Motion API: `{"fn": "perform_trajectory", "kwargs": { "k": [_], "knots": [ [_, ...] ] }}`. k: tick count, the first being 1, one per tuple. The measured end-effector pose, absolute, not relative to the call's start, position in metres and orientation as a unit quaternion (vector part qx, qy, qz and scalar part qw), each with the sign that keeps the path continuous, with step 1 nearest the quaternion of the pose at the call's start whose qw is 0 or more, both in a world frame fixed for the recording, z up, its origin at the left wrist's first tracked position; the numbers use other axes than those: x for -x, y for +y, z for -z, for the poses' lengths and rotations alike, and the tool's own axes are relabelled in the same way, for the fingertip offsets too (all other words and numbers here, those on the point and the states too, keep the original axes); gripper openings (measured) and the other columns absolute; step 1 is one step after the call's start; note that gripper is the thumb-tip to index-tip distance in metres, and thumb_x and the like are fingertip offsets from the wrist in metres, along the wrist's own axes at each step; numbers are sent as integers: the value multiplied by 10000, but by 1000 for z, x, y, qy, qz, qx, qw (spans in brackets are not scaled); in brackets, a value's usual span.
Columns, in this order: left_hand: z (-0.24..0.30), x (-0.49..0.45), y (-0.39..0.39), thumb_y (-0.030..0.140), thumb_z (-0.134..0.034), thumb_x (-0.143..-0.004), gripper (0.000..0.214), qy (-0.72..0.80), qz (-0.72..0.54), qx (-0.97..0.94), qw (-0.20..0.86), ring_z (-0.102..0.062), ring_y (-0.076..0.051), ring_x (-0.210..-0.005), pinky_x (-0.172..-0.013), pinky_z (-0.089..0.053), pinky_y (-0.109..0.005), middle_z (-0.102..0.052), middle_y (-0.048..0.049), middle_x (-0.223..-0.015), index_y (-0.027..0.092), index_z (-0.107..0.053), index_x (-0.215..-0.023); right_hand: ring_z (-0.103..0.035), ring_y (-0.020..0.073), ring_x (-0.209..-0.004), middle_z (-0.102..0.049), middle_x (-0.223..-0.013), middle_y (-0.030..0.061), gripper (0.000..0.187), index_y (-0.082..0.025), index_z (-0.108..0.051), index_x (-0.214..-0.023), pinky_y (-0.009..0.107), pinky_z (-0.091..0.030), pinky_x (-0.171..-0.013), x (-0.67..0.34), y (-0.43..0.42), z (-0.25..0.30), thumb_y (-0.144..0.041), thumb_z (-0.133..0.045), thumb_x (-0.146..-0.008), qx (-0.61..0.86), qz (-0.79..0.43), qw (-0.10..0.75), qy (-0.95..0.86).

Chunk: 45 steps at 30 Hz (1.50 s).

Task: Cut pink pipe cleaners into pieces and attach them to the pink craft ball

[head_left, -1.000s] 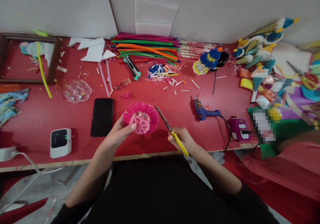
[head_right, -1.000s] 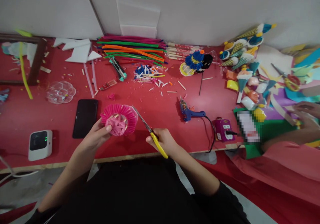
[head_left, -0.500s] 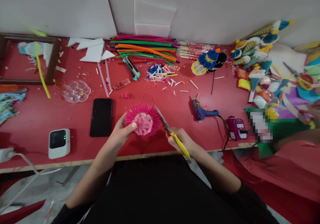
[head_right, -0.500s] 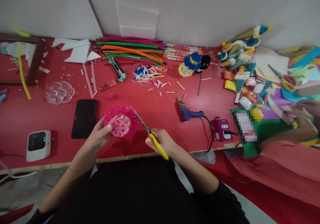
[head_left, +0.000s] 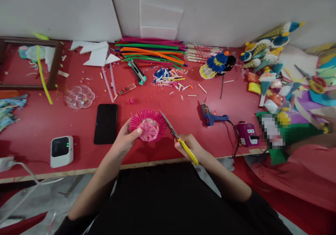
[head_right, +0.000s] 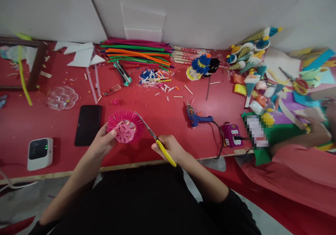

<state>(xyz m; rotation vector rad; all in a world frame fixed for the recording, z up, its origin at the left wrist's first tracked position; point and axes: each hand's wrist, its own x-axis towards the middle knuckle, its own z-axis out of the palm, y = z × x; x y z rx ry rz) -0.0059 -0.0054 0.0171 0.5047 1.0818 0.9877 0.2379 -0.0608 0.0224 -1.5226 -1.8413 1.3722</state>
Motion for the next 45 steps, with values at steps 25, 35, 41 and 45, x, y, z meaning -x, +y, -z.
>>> {"fn": "perform_trajectory", "kwargs": {
  "k": [25, 35, 41, 45],
  "knots": [
    [-22, 7, -3, 329, -944, -543, 377, 455, -453, -198, 740, -719, -158, -732, -664, -581, -237, -779, 12, -837, 250, -753, -858, -259, 70, -471, -291, -491, -59, 695, -215, -344, -543, 244, -179, -462, -238, -64, -12, -837, -358, -853, 566, -457, 226, -648],
    [-15, 10, -4, 310, -933, -569, 428, 461, -450, -192, 741, -727, -170, -725, -649, -585, -244, -773, -21, -876, 211, -724, -929, -321, 91, -518, -357, -581, -39, 659, -215, -363, -635, 260, -199, -501, -240, -64, -15, -821, -276, -880, 545, -465, 222, -662],
    [-13, 8, -6, 304, -911, -608, 433, 454, -449, -214, 739, -724, -177, -817, -723, -574, -257, -761, -13, -933, 216, -694, -971, -290, 85, -516, -334, -577, -45, 645, -217, -351, -625, 256, -190, -491, -240, -65, -16, -801, -294, -893, 538, -481, 212, -659],
    [-14, 8, -6, 312, -917, -601, 470, 448, -443, -215, 746, -726, -186, -856, -763, -569, -274, -761, -14, -944, 231, -695, -1007, -279, 82, -504, -318, -554, -45, 667, -217, -345, -602, 254, -172, -480, -240, -65, -16, -820, -285, -882, 540, -485, 206, -656]
  ]
}}
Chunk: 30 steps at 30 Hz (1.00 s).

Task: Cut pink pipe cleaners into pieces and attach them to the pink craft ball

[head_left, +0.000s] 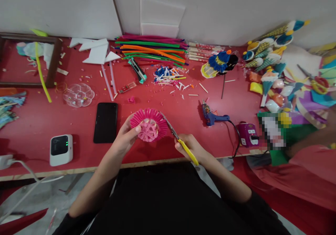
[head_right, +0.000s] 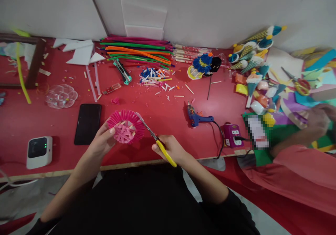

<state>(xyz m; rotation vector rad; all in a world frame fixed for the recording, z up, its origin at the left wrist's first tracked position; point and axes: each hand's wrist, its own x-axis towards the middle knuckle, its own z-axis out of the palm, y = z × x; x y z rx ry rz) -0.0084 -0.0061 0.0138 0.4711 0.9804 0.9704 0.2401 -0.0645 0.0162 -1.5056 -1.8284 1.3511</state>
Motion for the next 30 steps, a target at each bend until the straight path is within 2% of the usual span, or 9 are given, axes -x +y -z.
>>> {"fn": "perform_trajectory", "kwargs": {
  "k": [5, 14, 20, 27, 30],
  "knots": [
    [-14, 9, -5, 334, -913, -612, 459, 455, -435, -224, 744, -723, -199, -828, -771, -572, -303, -764, -32, -927, 205, -686, -990, -251, 79, -497, -284, -534, -52, 691, -218, -328, -580, 249, -150, -470, -240, -65, -15, -848, -281, -860, 546, -486, 202, -652],
    [-19, 7, -6, 307, -923, -598, 435, 469, -451, -202, 732, -729, -171, -789, -722, -574, -246, -773, -4, -897, 223, -720, -973, -292, 82, -492, -343, -519, -44, 671, -211, -382, -577, 240, -198, -464, -241, -69, -7, -811, -355, -876, 550, -491, 205, -643],
    [-27, 3, -8, 327, -907, -640, 457, 463, -451, -209, 733, -754, -232, -947, -900, -584, -326, -796, -26, -954, 232, -723, -1047, -248, 74, -474, -281, -495, -60, 676, -217, -347, -547, 239, -178, -450, -239, -69, -2, -818, -390, -853, 561, -481, 208, -641],
    [-19, 5, -7, 333, -918, -619, 498, 470, -451, -207, 730, -742, -236, -997, -894, -586, -309, -793, -30, -1011, 238, -727, -1069, -264, 76, -495, -295, -520, -51, 675, -218, -345, -564, 251, -170, -469, -240, -68, -5, -825, -346, -860, 567, -471, 208, -643],
    [-17, 7, -6, 355, -908, -635, 478, 463, -447, -213, 735, -752, -219, -948, -830, -598, -276, -794, -21, -992, 244, -728, -1064, -270, 82, -518, -284, -555, -48, 675, -218, -340, -585, 255, -160, -483, -243, -67, -8, -834, -308, -859, 558, -477, 204, -648]
  ]
}}
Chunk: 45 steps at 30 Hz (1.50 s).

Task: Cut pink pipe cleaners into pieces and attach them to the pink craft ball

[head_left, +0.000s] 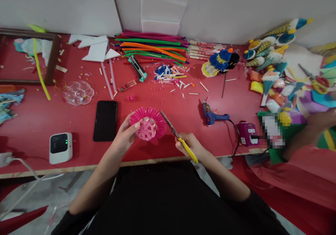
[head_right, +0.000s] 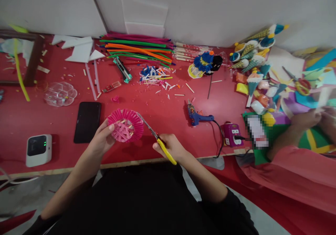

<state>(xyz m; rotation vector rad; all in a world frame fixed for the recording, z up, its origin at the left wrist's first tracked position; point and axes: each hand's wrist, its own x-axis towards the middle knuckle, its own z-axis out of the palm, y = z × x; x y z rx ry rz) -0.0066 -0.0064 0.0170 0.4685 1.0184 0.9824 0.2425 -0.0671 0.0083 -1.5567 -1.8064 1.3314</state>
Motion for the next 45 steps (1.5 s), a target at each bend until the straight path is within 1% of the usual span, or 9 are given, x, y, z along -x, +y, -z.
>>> {"fn": "perform_trajectory", "kwargs": {
  "k": [7, 16, 22, 25, 28, 31, 38, 42, 45],
  "knots": [
    [-20, 7, -7, 339, -883, -669, 642, 433, -424, -239, 759, -756, -242, -978, -828, -605, -285, -792, -40, -1017, 239, -645, -1257, -252, 81, -524, -314, -564, -44, 665, -213, -378, -614, 256, -171, -489, -244, -66, -13, -825, -308, -865, 531, -501, 194, -655],
    [-26, 5, -7, 289, -877, -672, 587, 447, -415, -238, 756, -748, -209, -956, -810, -594, -249, -781, -29, -1020, 235, -669, -1218, -248, 80, -504, -295, -544, -50, 671, -224, -343, -592, 253, -163, -468, -240, -65, -17, -833, -279, -868, 534, -506, 194, -649],
    [-27, 5, -7, 281, -865, -681, 569, 460, -413, -240, 749, -739, -244, -1007, -843, -594, -289, -780, -54, -1034, 217, -671, -1212, -251, 80, -507, -290, -543, -52, 670, -220, -347, -588, 251, -156, -475, -241, -65, -14, -831, -308, -858, 538, -501, 194, -649],
    [-25, 4, -7, 291, -894, -649, 537, 459, -427, -226, 745, -755, -213, -897, -795, -601, -270, -789, -27, -957, 226, -702, -1147, -262, 80, -515, -297, -561, -50, 656, -217, -357, -599, 251, -172, -486, -242, -65, -14, -812, -315, -871, 538, -503, 190, -650],
    [-24, 2, -5, 298, -957, -546, 472, 460, -450, -191, 741, -743, -164, -728, -720, -603, -236, -785, 9, -826, 224, -727, -951, -284, 83, -526, -309, -581, -46, 648, -213, -369, -615, 251, -199, -499, -242, -64, -16, -797, -302, -887, 535, -508, 185, -649],
    [-22, 2, -2, 297, -986, -466, 444, 465, -467, -175, 731, -727, -144, -675, -700, -602, -218, -773, 16, -757, 205, -703, -796, -298, 86, -536, -323, -592, -42, 655, -212, -371, -626, 251, -218, -506, -241, -63, -19, -806, -282, -887, 530, -517, 183, -647],
    [-22, 3, -6, 294, -917, -597, 387, 500, -467, -190, 703, -749, -195, -787, -748, -612, -282, -775, -17, -826, 207, -730, -924, -302, 88, -537, -321, -598, -41, 658, -214, -368, -633, 255, -222, -508, -242, -63, -20, -809, -258, -893, 532, -527, 182, -637],
    [-27, 0, -4, 294, -928, -557, 352, 491, -454, -188, 719, -711, -170, -664, -611, -581, -233, -746, -16, -727, 189, -722, -824, -294, 90, -545, -309, -600, -42, 664, -216, -356, -628, 255, -201, -509, -241, -63, -20, -823, -268, -880, 530, -526, 180, -640],
    [-32, -3, -1, 252, -929, -529, 330, 488, -454, -184, 722, -698, -166, -627, -582, -571, -225, -732, -19, -685, 177, -708, -763, -302, 91, -547, -324, -602, -39, 676, -214, -360, -632, 257, -218, -515, -241, -63, -22, -834, -244, -876, 526, -526, 181, -644]
  ]
}}
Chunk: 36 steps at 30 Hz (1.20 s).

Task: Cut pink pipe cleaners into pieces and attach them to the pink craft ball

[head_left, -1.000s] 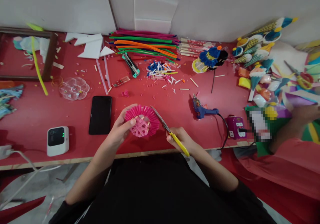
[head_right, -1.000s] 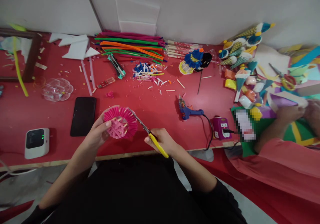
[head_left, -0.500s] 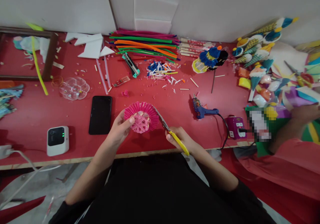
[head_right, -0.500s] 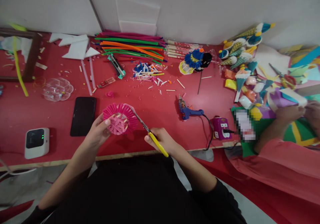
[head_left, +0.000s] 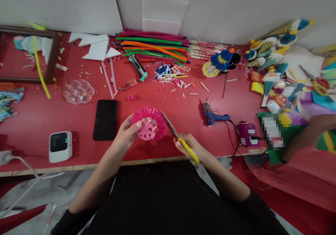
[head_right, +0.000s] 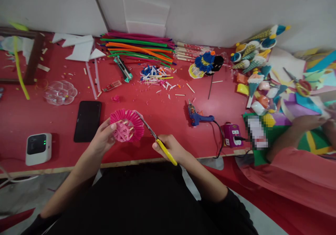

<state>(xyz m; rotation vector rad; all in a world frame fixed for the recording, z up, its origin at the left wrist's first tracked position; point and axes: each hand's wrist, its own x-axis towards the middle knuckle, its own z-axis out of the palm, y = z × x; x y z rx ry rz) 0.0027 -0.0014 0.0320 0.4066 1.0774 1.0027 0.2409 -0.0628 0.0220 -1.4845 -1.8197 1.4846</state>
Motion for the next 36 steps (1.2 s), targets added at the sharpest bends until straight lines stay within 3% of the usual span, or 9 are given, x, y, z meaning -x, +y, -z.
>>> {"fn": "perform_trajectory", "kwargs": {
  "k": [12, 24, 31, 36],
  "knots": [
    [-32, -2, -4, 296, -925, -582, 346, 480, -434, -200, 735, -739, -181, -740, -733, -600, -265, -771, -10, -773, 191, -735, -850, -317, 96, -541, -338, -589, -34, 688, -215, -361, -629, 262, -215, -511, -241, -63, -21, -848, -230, -865, 527, -516, 175, -653],
    [-28, -2, -3, 316, -922, -589, 341, 476, -424, -210, 741, -741, -184, -742, -710, -596, -250, -776, -17, -784, 185, -731, -839, -247, 82, -518, -266, -561, -49, 713, -222, -302, -586, 263, -158, -490, -240, -64, -20, -880, -208, -843, 541, -499, 178, -653],
    [-21, -1, -4, 326, -860, -690, 429, 479, -421, -208, 742, -752, -205, -858, -732, -594, -257, -790, -36, -935, 217, -712, -1077, -269, 81, -502, -281, -548, -50, 732, -220, -303, -568, 254, -191, -477, -238, -66, -17, -897, -203, -829, 546, -503, 182, -645],
    [-16, 1, -6, 375, -887, -668, 464, 452, -426, -207, 756, -728, -178, -885, -769, -579, -249, -772, -11, -977, 251, -711, -1079, -262, 78, -492, -277, -544, -53, 734, -223, -311, -562, 252, -192, -466, -237, -68, -13, -907, -231, -816, 561, -507, 188, -627]
  ]
}}
